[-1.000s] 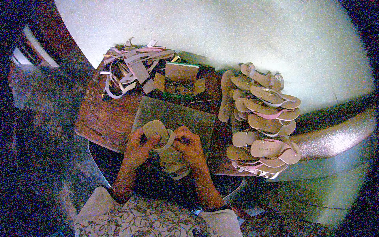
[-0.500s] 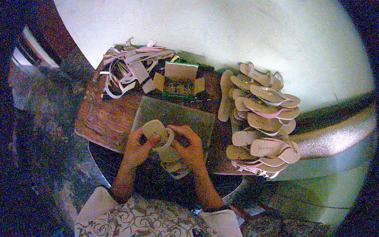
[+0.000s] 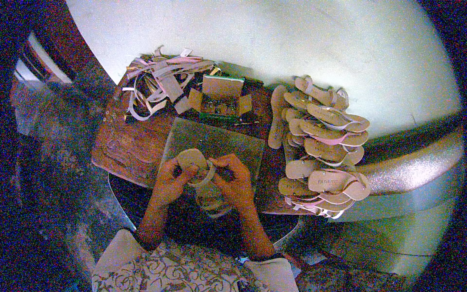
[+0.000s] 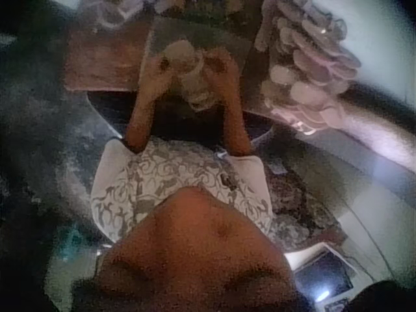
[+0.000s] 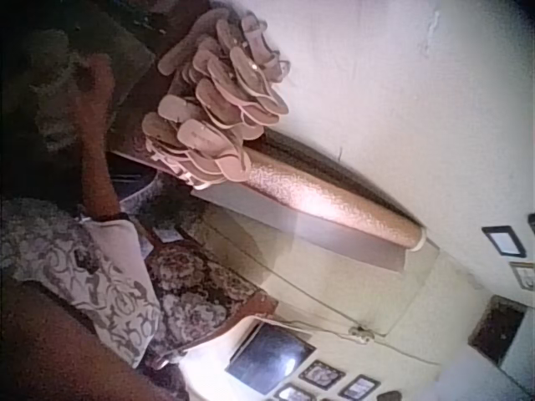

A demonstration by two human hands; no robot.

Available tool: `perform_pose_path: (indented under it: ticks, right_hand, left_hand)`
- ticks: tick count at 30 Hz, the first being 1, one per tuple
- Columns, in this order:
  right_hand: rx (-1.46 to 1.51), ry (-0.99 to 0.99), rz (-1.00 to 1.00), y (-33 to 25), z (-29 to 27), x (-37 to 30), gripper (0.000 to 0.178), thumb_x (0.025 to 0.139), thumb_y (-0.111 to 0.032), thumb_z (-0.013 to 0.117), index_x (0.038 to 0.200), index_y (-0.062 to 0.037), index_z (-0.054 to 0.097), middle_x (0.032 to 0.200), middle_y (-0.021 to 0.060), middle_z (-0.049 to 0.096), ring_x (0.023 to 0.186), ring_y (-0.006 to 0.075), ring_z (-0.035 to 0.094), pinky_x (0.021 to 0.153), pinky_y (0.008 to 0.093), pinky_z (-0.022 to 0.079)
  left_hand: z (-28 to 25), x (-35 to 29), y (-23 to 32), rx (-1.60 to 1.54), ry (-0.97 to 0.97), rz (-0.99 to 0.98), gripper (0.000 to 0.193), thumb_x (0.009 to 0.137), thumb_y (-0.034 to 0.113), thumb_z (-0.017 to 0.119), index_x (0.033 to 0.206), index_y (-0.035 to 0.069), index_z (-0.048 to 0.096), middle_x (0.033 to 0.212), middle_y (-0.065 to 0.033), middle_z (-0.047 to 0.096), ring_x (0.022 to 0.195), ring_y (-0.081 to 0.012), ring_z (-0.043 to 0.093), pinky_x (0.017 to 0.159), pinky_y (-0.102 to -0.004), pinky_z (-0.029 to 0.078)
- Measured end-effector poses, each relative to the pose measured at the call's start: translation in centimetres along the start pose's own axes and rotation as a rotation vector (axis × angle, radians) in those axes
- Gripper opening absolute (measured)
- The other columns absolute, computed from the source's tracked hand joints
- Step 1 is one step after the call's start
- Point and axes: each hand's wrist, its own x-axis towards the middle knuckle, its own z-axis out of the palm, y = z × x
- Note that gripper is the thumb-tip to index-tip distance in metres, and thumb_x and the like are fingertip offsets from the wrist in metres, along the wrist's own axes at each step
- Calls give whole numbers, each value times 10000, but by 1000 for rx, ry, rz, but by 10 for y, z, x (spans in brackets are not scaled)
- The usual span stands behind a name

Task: The person assembles a beige sandal by attaching a strap to the sole using a small metal fastener. They position the strap, insert the fastener, and secure it by hand, then place the finished sandal on a stack of completed footwear.

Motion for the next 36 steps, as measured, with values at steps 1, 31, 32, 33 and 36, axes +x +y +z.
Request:
perform_pose_path:
  ticks: [1, 31, 32, 33, 36]
  right_hand:
    - [2, -3, -10, 1, 0, 1, 239, 675, -19, 713, 896, -40, 624, 869, 81, 621, 822, 212, 613, 740, 297, 477]
    - [237, -19, 313, 14, 9, 1, 129, 741, -44, 719, 770, -55, 594, 753, -17, 556, 708, 63, 527, 642, 219, 432]
    - [270, -31, 328, 12, 8, 1, 129, 741, -49, 719, 792, -53, 601, 773, -13, 569, 719, 67, 535, 654, 222, 438]
    - [303, -42, 342, 11, 6, 0, 134, 741, -53, 720, 815, -52, 608, 794, -8, 581, 730, 71, 543, 665, 225, 444]
    - [333, -56, 371, 7, 4, -1, 197, 736, -52, 717, 908, -48, 622, 864, 9, 611, 780, 86, 566, 705, 238, 461]
  left_hand:
    - [-1, 1, -1, 26, -4, -4, 292, 862, 133, 610, 1108, -17, 564, 982, -58, 635, 892, -104, 569, 781, -259, 465]
    - [5, -3, 0, 181, 103, 156, 251, 848, 137, 610, 1045, -14, 574, 931, -93, 637, 866, -151, 588, 763, -293, 470]
    - [3, -2, 0, 146, 85, 110, 265, 848, 136, 613, 1062, -15, 571, 944, -86, 636, 875, -146, 586, 772, -291, 470]
    - [1, -1, -3, 111, 67, 64, 280, 849, 136, 616, 1078, -16, 567, 956, -78, 635, 884, -140, 583, 781, -288, 469]
    - [0, 1, -4, -17, 22, 6, 291, 851, 139, 618, 1092, -15, 569, 967, -63, 635, 893, -132, 583, 792, -282, 470]
